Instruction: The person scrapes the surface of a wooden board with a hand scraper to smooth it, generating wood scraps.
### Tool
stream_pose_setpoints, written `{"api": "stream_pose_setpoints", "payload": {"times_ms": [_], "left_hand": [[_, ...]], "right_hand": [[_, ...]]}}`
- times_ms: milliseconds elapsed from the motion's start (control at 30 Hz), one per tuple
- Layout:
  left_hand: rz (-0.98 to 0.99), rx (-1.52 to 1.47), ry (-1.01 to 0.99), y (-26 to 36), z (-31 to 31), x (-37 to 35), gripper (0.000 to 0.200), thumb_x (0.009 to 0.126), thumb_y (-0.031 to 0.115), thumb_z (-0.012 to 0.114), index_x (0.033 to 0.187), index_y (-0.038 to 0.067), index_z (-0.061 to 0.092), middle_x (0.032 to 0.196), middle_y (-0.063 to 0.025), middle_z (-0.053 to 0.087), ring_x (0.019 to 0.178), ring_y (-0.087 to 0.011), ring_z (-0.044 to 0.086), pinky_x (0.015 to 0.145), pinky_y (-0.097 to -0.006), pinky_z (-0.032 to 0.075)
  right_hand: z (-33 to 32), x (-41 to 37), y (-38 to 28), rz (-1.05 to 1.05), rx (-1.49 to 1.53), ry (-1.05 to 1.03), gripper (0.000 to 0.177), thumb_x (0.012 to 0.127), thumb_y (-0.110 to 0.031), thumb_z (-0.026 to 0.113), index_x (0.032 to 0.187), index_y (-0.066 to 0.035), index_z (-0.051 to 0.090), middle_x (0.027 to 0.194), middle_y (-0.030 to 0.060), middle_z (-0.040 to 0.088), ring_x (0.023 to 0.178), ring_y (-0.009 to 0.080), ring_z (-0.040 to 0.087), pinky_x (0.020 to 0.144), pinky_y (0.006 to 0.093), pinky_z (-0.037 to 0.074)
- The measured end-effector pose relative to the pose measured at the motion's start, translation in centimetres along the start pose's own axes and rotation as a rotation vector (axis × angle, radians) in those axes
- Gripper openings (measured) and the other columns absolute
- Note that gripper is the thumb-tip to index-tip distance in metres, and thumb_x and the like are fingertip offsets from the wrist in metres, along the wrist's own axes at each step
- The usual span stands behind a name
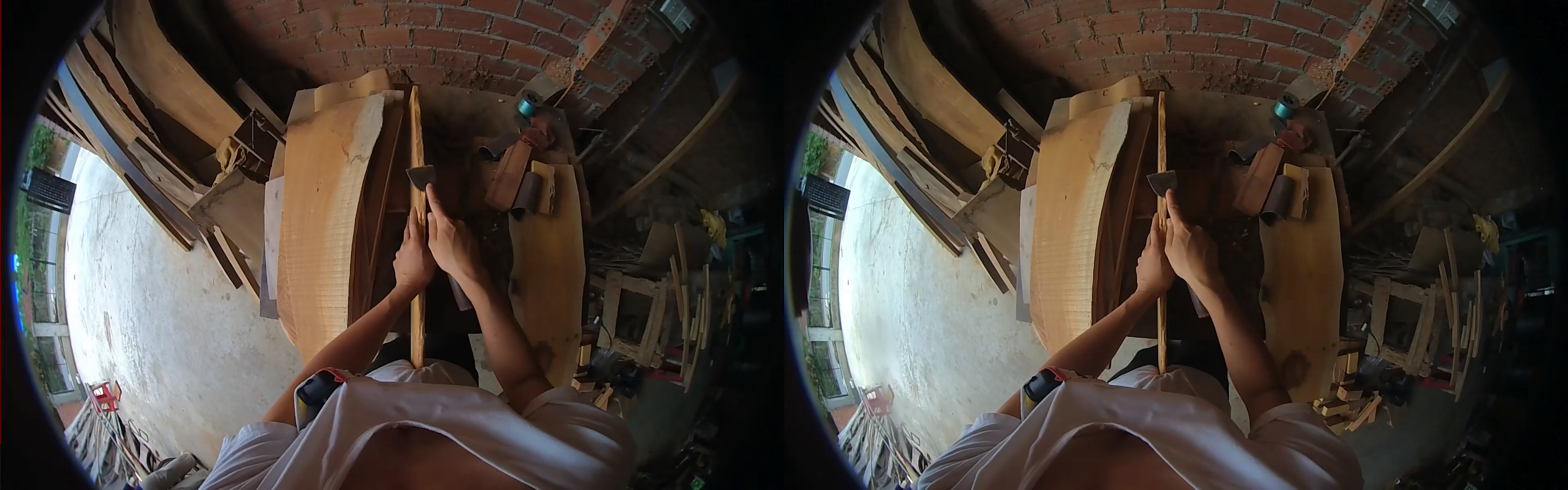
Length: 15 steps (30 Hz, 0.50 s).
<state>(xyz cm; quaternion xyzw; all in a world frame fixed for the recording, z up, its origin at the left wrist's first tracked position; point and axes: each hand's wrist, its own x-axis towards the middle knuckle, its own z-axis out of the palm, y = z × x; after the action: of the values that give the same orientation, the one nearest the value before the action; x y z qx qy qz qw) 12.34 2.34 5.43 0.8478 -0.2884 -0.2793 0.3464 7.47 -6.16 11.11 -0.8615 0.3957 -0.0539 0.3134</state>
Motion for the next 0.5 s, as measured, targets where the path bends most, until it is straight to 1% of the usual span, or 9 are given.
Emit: {"api": "stream_pose_setpoints", "payload": {"times_ms": [33, 100, 167, 200, 300, 333, 433, 467, 500], "left_hand": [[0.001, -0.007, -0.004, 0.1, 0.3, 0.1, 0.081, 0.082, 0.012, 0.052, 0.153, 0.014, 0.014, 0.150, -0.0175, 0.037, 0.104, -0.0473, 0.061, 0.087, -0.0560, 0.050], [0.014, 0.065, 0.019, -0.1, 0.5, 0.2, 0.081, 0.082, 0.012, 0.053, 0.153, 0.014, 0.014, 0.150, -0.0174, 0.038, 0.103, -0.0469, 0.061, 0.085, -0.0560, 0.051], [-0.010, 0.087, -0.014, 0.3, -0.3, 0.2, 0.083, 0.081, 0.012, 0.053, 0.154, 0.014, 0.012, 0.148, -0.0176, 0.040, 0.102, -0.0467, 0.062, 0.084, -0.0560, 0.051], [-0.006, 0.072, -0.017, 0.1, -0.6, 0.5, 0.083, 0.082, 0.012, 0.053, 0.154, 0.014, 0.012, 0.148, -0.0178, 0.041, 0.102, -0.0467, 0.062, 0.084, -0.0561, 0.051], [-0.001, 0.110, 0.011, 0.8, -0.4, 0.3, 0.078, 0.086, 0.017, 0.053, 0.153, 0.014, 0.013, 0.145, -0.0184, 0.044, 0.100, -0.0463, 0.063, 0.083, -0.0559, 0.051], [-0.010, 0.089, 0.006, 0.7, -0.6, 0.3, 0.078, 0.086, 0.017, 0.052, 0.153, 0.014, 0.014, 0.145, -0.0185, 0.044, 0.100, -0.0463, 0.063, 0.083, -0.0560, 0.051], [-0.007, 0.079, 0.023, 0.5, 0.1, 0.6, 0.077, 0.086, 0.017, 0.052, 0.153, 0.014, 0.014, 0.145, -0.0188, 0.044, 0.100, -0.0463, 0.063, 0.083, -0.0559, 0.051], [0.009, 0.104, 0.044, 0.3, 0.4, 0.6, 0.078, 0.085, 0.016, 0.053, 0.153, 0.014, 0.015, 0.144, -0.0190, 0.045, 0.100, -0.0464, 0.063, 0.083, -0.0559, 0.051], [0.008, 0.106, 0.042, 0.2, 0.3, 0.3, 0.078, 0.085, 0.016, 0.053, 0.153, 0.014, 0.015, 0.144, -0.0190, 0.045, 0.100, -0.0464, 0.063, 0.083, -0.0559, 0.051]], "right_hand": [[-0.4, -0.6, 0.1, 0.012, -0.015, -0.043, 0.054, 0.101, -0.029, 0.037, 0.153, -0.030, 0.021, 0.081, 0.0274, 0.067, 0.077, 0.0472, 0.065, 0.072, 0.0564, 0.052], [-0.3, 2.1, 0.2, 0.009, -0.030, -0.036, 0.054, 0.101, -0.029, 0.037, 0.153, -0.028, 0.022, 0.080, 0.0266, 0.067, 0.075, 0.0461, 0.065, 0.071, 0.0558, 0.053], [-0.5, 5.2, -0.2, -0.047, 0.035, 0.025, 0.054, 0.101, -0.029, 0.038, 0.153, -0.027, 0.023, 0.079, 0.0263, 0.067, 0.074, 0.0453, 0.066, 0.069, 0.0552, 0.053], [-0.2, 5.4, -0.3, -0.030, 0.107, 0.010, 0.054, 0.101, -0.029, 0.038, 0.152, -0.027, 0.024, 0.080, 0.0267, 0.067, 0.072, 0.0449, 0.066, 0.068, 0.0543, 0.053], [0.4, 3.4, 0.1, -0.022, 0.000, 0.053, 0.054, 0.100, -0.029, 0.039, 0.152, -0.027, 0.024, 0.081, 0.0274, 0.066, 0.074, 0.0457, 0.065, 0.068, 0.0550, 0.053], [-0.2, 1.8, -0.3, -0.002, 0.014, -0.003, 0.054, 0.100, -0.029, 0.039, 0.152, -0.028, 0.023, 0.083, 0.0281, 0.066, 0.077, 0.0470, 0.065, 0.070, 0.0565, 0.052], [0.0, 0.8, 0.1, -0.056, 0.006, 0.016, 0.054, 0.100, -0.030, 0.039, 0.152, -0.029, 0.023, 0.083, 0.0279, 0.066, 0.078, 0.0474, 0.064, 0.071, 0.0576, 0.051], [-0.3, 2.8, -0.1, -0.028, -0.023, 0.016, 0.054, 0.101, -0.030, 0.038, 0.152, -0.030, 0.023, 0.082, 0.0271, 0.067, 0.077, 0.0470, 0.065, 0.071, 0.0566, 0.052], [-0.6, 5.1, -0.2, -0.040, 0.015, 0.058, 0.054, 0.101, -0.030, 0.038, 0.152, -0.030, 0.023, 0.082, 0.0266, 0.067, 0.077, 0.0465, 0.065, 0.071, 0.0553, 0.053]]}}
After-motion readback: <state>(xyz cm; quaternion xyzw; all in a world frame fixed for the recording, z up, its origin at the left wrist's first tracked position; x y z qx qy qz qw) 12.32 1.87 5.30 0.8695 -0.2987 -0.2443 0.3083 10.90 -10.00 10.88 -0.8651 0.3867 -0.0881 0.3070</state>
